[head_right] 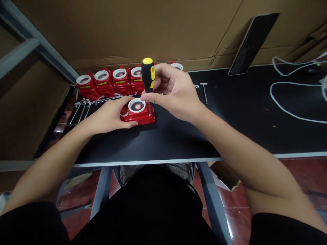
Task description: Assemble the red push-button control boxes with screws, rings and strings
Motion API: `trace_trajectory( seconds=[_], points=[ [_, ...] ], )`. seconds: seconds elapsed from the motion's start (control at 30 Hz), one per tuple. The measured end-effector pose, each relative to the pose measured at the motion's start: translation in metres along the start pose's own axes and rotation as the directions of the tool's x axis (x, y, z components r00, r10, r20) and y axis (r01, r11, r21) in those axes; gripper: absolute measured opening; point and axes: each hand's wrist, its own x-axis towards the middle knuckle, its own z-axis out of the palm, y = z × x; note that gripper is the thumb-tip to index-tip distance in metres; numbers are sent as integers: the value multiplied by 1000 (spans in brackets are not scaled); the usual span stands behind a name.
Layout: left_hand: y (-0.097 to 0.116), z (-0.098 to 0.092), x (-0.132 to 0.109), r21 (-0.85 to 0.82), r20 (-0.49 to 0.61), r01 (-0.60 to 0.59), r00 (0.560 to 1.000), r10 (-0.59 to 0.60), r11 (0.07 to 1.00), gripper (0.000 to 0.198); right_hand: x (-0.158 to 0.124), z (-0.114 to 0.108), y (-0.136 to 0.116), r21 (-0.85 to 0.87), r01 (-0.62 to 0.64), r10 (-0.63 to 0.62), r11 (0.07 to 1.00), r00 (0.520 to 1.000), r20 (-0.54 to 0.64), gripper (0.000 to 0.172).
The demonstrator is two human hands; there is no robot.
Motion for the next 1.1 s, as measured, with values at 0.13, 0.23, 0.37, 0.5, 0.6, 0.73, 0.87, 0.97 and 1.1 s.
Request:
trace_trajectory(
  seconds=[0.13, 0.23, 0.37, 0.5, 0.6, 0.73, 0.87, 0.97, 1.1],
  points=[
    [0, 0, 1, -3, 3, 5, 1000, -5, 1000, 76, 1, 2, -5, 39, -17, 16, 999, 999, 42, 72],
    [2, -1, 2, 5, 9, 17, 1000, -17, 1000, 75, 1, 3, -10, 72, -13, 7, 997, 996, 84, 73],
    [3, -2, 1, -6, 10, 16, 1000, -16, 1000, 76, 1, 2, -14, 98, -32, 17, 995, 989, 146, 68],
    [3, -2, 0, -18, 11, 18, 1000, -18, 1000, 75, 1, 2, -13, 118, -58, 36, 991, 984, 177, 51],
    [2, -1, 1, -23, 8, 11, 1000, -11, 1000, 77, 1, 3, -10, 153, -52, 24, 987, 984, 179, 48],
    [2, -1, 2, -39, 14, 14, 1000, -13, 999, 76, 1, 1, -13, 6, -28, 27, 1000, 989, 147, 55],
    [0, 0, 1, -24, 2, 2, 1000, -2, 1000, 72, 1, -1, -18, -132, 14, -1, 991, 996, 94, 59],
    [-1, 0, 1, -7, 4, 5, 1000, -5, 1000, 75, 0, -3, -17, -143, 21, -11, 989, 998, 68, 57],
    [-1, 0, 1, -6, 10, 15, 1000, -14, 1000, 77, 1, -4, -10, -98, 17, -11, 995, 998, 63, 53]
  ],
)
